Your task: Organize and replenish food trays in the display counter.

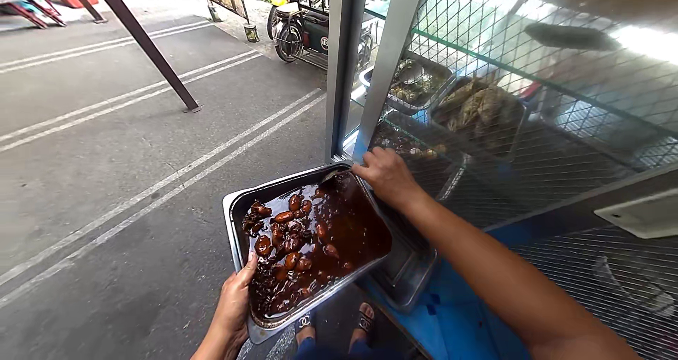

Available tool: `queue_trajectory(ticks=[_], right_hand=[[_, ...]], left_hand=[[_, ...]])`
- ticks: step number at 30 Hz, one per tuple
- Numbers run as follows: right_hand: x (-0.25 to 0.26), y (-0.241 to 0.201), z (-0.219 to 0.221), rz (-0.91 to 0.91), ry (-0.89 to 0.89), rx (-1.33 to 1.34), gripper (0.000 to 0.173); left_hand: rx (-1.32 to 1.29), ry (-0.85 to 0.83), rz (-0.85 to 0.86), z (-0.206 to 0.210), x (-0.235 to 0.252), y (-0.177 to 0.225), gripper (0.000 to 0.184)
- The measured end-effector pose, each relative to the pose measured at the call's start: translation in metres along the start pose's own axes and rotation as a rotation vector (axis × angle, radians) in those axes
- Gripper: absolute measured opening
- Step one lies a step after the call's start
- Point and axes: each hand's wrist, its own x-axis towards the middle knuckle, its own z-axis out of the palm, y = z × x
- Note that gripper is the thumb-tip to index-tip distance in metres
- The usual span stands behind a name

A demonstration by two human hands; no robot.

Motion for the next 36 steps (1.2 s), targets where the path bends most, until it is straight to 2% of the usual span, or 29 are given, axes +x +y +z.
queue_trajectory(ticks=[3, 8, 20, 26, 36], right_hand=[[0.004, 0.009, -0.006, -0.01, -0.025, -0.049, 0.013], [-0.001, 0.02, -0.013, 0.019, -0.113, -0.117, 0.017], [-0.031, 0.022, -0.021, 0.101, -0.245, -0.047, 0.025], [-0.031, 0.02, -0.038, 0.187, -0.494, -0.002, 0.025], [-0.041, 0.02, -0.052, 0.249, -0.759, 0.084, 0.034]], left_hand=[[0.004, -0.003, 0.002, 0.001, 0.001, 0.0, 0.045], [0.015, -0.005, 0.006, 0.004, 0.001, 0.0, 0.045], [-0.043, -0.024, 0.009, 0.013, -0.004, -0.001, 0.046], [-0.031, -0.009, 0.031, 0.013, -0.005, -0.002, 0.044], [0.053, 0.017, 0.078, 0.016, -0.001, -0.001, 0.043]])
